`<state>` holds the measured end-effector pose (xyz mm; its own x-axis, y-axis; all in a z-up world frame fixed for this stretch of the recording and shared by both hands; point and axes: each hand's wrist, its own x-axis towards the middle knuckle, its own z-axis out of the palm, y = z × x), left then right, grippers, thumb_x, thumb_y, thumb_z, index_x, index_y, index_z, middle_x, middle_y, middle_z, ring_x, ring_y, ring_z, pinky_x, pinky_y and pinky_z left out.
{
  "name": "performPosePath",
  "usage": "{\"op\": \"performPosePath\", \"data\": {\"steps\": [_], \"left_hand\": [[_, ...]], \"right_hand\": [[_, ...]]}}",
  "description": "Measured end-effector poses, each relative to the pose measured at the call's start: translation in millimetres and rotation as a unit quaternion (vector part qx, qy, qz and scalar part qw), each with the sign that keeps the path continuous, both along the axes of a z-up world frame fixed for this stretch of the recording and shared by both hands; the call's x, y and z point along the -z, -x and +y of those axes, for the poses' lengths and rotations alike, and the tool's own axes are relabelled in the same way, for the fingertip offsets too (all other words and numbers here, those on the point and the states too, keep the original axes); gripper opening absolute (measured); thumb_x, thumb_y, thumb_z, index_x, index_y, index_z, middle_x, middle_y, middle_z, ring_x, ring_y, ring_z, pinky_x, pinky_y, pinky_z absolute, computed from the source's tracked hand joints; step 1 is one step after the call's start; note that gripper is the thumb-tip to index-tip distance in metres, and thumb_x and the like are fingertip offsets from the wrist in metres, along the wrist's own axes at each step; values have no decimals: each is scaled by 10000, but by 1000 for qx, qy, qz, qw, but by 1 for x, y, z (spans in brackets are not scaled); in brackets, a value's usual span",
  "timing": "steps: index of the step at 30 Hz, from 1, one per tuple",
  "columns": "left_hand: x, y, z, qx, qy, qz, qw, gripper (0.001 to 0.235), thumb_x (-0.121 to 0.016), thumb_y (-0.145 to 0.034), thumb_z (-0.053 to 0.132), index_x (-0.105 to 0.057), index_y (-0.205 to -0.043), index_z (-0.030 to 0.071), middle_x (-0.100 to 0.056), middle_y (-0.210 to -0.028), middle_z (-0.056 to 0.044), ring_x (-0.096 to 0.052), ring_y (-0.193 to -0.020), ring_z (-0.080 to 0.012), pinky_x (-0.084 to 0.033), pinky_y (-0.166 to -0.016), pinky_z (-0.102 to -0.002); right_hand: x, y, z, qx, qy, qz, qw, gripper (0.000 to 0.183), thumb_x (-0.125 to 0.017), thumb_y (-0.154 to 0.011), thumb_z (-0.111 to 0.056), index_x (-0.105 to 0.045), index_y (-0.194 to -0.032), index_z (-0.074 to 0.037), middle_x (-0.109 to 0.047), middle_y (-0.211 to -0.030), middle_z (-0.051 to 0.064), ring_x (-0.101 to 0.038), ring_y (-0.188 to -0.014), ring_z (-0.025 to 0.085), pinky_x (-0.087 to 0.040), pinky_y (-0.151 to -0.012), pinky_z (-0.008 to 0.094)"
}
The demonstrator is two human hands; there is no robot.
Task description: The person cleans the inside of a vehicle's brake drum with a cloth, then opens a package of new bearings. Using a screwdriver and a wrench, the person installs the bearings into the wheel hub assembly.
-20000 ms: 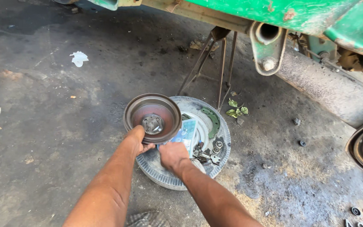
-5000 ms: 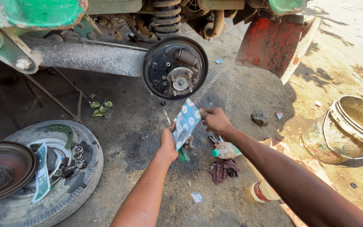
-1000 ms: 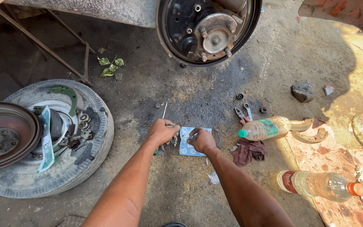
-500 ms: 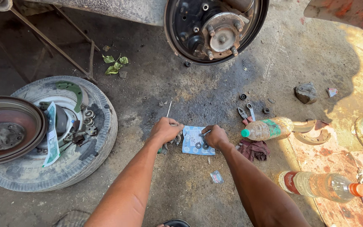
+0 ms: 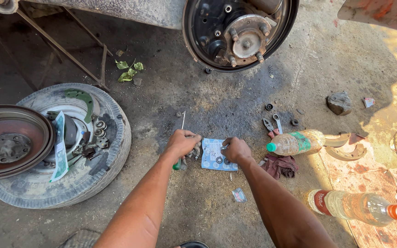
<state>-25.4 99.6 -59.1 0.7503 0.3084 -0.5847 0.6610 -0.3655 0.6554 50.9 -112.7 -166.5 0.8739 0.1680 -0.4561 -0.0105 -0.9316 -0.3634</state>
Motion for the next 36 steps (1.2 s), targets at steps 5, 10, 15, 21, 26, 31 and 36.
{"op": "performPosePath", "data": {"steps": [5,10,15,21,26,31,36], "left_hand": [[-5,-6,-11,-62,113,-16,992,350,-686,-936,338,-740,-1200,116,-745,-934,-75,-677,-727,-193,-540,-588,-387],[0,-10,-21,-52,161,-62,984,318,-685,-921,283,-753,-1190,128,-767,-987,-51,-727,-813,-168,-596,-665,-372],[-9,-5,-39,-45,148,-23,988,271,-666,-932,285,-745,-1163,168,-750,-981,-52,-698,-826,-195,-558,-662,-410],[-2,-17,-49,-198,172,-108,959,238,-707,-891,255,-784,-1080,134,-743,-944,-79,-728,-791,-243,-635,-657,-451],[0,-21,-43,-168,100,-175,965,471,-749,-885,223,-652,-1347,216,-662,-1238,-101,-652,-1034,-254,-549,-918,-466],[-43,0,-19,-127,68,-181,973,812,-712,-873,249,-321,-1573,377,-615,-1342,-59,-644,-1070,-229,-538,-928,-435],[-82,23,37,-114,-72,-95,986,375,-673,-967,450,-700,-1274,236,-794,-1029,-100,-732,-933,-276,-551,-832,-455]], "right_hand": [[3,4,13,-7,19,4,1000,249,-782,-840,-236,-791,-1088,-214,-794,-1079,37,-765,-980,205,-574,-952,355],[-17,15,13,-12,-8,-21,1000,240,-795,-814,-225,-765,-1051,-202,-799,-1069,43,-722,-974,217,-555,-937,373],[-26,1,6,158,-167,69,971,228,-670,-885,-244,-772,-1080,-186,-760,-1000,105,-731,-865,240,-592,-866,392],[-29,-6,-12,217,-465,258,819,346,-544,-816,-155,-711,-1084,-14,-663,-787,31,-594,-658,129,-540,-651,345],[-53,-6,19,27,-339,176,924,286,-687,-863,-134,-704,-1115,1,-656,-798,23,-546,-641,124,-421,-555,312],[-100,-22,26,37,-411,271,869,359,-591,-976,-151,-642,-1324,-76,-745,-866,63,-675,-663,107,-411,-435,241],[-165,-11,24,119,-402,263,869,397,-461,-1026,-246,-613,-1387,-183,-719,-856,53,-531,-528,89,-459,-440,235]]}}
